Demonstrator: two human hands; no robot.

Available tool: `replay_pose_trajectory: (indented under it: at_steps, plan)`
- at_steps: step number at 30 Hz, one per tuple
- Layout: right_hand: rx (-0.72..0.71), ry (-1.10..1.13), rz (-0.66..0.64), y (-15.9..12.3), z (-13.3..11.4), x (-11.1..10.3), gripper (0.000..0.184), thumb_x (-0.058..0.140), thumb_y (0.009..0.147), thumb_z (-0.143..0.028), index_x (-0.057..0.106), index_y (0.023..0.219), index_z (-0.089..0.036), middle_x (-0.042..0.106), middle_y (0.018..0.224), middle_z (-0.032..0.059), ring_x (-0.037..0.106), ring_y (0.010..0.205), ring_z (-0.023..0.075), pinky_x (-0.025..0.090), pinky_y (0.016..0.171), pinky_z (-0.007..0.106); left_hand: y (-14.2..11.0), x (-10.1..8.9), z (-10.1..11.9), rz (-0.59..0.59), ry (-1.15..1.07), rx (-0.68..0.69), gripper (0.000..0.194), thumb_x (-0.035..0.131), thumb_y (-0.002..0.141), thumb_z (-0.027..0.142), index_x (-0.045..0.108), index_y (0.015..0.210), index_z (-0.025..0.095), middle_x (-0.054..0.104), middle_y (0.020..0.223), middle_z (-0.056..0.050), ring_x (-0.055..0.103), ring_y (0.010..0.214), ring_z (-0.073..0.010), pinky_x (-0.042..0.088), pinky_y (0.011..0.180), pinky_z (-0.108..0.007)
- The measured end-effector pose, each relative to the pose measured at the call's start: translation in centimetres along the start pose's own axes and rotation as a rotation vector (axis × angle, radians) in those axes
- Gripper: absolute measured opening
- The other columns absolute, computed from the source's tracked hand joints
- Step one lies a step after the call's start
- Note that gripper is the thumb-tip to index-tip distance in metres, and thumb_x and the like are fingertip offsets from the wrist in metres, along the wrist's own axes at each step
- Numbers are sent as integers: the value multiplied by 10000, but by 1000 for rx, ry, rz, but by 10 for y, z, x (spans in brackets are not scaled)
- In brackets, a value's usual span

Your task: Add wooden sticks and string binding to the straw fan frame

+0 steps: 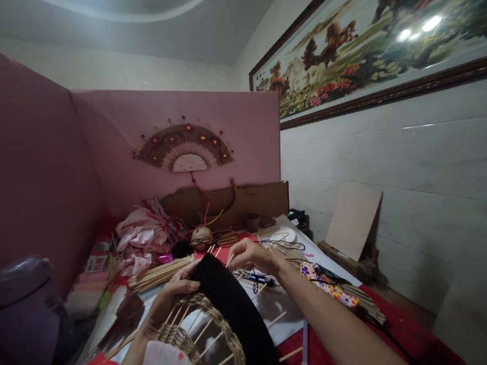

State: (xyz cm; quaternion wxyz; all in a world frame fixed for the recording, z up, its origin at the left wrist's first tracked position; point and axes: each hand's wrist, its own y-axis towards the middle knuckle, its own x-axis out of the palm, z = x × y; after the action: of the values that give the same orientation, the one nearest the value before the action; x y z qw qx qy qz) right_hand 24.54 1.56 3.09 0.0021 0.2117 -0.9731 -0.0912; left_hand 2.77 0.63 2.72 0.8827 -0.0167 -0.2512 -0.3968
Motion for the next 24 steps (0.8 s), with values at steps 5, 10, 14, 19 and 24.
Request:
replay_pose_trajectory:
  at_steps: [5,10,14,19,24]
  plan:
    - [-15,-6,-6,1,1,1,121,688,555,-211,620,576,-113,475,425,-59,267,381,22,123,387,205,-2,-4,-3,12,-57,-12,621,477,625,54,489,1240,140,667,1008,-95,626,888,-264,468,781,-350]
    - [-14,-12,8,2,0,1,134,699,549,-222,625,570,-112,469,418,-59,268,381,21,119,389,205,-1,-9,-4,35,-49,-17,587,483,629,47,516,1208,139,666,1012,-82,614,925,-251,447,824,-334]
    - [-18,-17,22,2,2,0,132,703,546,-223,639,573,-110,460,411,-60,273,379,22,123,386,203,-1,-6,-3,25,-39,-7,551,478,624,42,555,1163,130,665,1014,-79,599,957,-250,421,868,-331]
    - [-18,-15,32,3,5,-3,164,726,549,-254,660,580,-108,467,393,-55,244,369,19,104,385,209,0,-13,-3,48,-15,11,536,488,620,42,577,1139,140,688,940,-61,619,903,-226,434,832,-294]
    - [-10,-37,53,2,3,-3,219,744,526,-284,702,645,-104,542,448,-20,302,382,25,158,379,196,3,-23,1,40,-9,6,585,526,582,44,558,1159,131,698,869,-53,616,911,-252,440,822,-310]
